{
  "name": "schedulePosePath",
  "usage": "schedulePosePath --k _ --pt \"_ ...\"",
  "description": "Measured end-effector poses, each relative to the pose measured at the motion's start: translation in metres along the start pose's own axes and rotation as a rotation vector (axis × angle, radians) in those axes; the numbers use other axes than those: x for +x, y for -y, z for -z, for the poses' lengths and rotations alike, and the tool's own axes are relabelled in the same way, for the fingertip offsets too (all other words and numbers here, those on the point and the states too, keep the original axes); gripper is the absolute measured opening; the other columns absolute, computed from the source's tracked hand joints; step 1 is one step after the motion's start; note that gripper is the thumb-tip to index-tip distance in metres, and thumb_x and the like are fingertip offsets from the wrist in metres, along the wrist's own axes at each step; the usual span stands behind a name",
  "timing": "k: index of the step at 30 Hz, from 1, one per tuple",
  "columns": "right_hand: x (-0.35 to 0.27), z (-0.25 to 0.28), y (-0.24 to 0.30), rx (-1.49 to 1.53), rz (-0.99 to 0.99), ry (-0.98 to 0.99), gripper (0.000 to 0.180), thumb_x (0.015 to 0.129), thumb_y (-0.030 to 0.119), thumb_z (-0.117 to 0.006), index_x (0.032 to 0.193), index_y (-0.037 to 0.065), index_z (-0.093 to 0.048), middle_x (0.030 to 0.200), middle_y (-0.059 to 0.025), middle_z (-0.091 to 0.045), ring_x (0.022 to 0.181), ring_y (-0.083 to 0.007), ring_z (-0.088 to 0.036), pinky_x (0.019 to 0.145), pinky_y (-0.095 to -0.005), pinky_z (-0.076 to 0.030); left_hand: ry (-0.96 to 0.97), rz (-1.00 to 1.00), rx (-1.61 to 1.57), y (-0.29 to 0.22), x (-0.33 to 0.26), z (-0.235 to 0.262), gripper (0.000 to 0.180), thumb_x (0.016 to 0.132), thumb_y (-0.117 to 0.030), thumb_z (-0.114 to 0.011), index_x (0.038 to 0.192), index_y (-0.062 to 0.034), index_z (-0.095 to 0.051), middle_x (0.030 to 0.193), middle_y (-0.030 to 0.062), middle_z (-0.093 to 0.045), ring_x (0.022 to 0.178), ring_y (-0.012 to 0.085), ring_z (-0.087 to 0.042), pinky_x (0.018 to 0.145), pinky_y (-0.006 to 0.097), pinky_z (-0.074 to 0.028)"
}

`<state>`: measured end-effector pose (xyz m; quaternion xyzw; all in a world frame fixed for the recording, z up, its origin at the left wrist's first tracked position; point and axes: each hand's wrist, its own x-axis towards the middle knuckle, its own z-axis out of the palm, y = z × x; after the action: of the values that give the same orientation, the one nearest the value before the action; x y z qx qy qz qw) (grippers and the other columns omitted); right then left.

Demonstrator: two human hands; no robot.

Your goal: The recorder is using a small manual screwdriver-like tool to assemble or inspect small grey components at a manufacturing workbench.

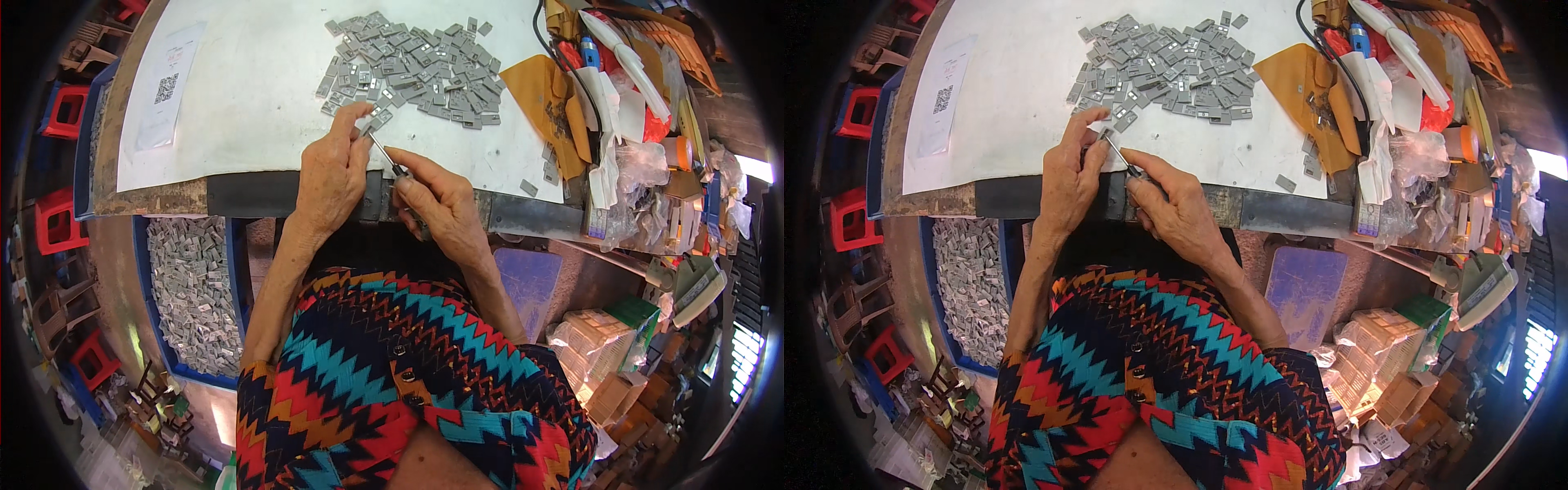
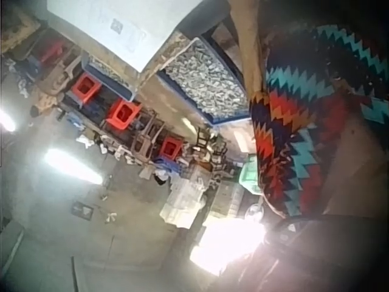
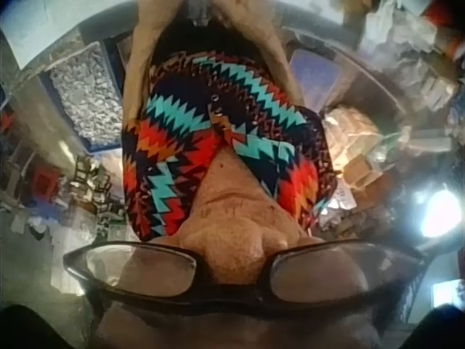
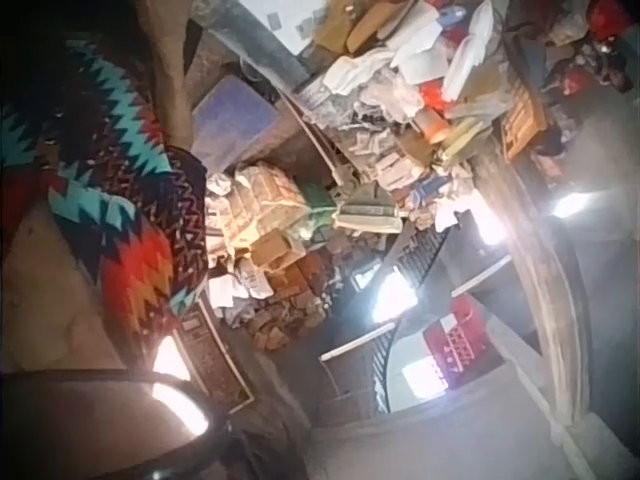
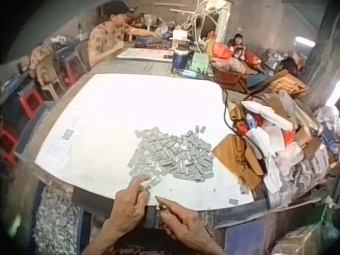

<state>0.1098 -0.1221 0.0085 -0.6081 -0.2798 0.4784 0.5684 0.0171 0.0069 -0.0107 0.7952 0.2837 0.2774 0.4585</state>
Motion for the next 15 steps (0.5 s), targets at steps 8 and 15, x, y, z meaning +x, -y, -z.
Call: schedulePosePath --k 8,15 --pt "-0.015 0.018 -0.012 0.087 0.04 -0.061 0.036 0.089 0.011 -0.05 0.123 0.001 -0.048 0.066 -0.0001 -0.051 0.051 -0.0044 -0.045 0.042 -0.0175 -0.036 0.138 0.499 -0.953 0.002 0.02 0.014 0.012 0.087 -0.013 -0.05 0.092 -0.0023 -0.05 0.067 0.0097 -0.057 0.047 0.0054 -0.04 0.042 0.017 -0.028" --pt "-0.022 0.026 -0.016 0.034 0.039 -0.08 0.035 0.089 0.01 -0.05 0.122 -0.002 -0.048 0.069 -0.0025 -0.053 0.054 -0.0061 -0.048 0.043 -0.0184 -0.037 0.142 0.512 -0.934 -0.003 0.028 0.009 0.011 0.087 -0.01 -0.049 0.092 0.0003 -0.05 0.069 0.0153 -0.059 0.045 0.009 -0.044 0.038 0.019 -0.033"
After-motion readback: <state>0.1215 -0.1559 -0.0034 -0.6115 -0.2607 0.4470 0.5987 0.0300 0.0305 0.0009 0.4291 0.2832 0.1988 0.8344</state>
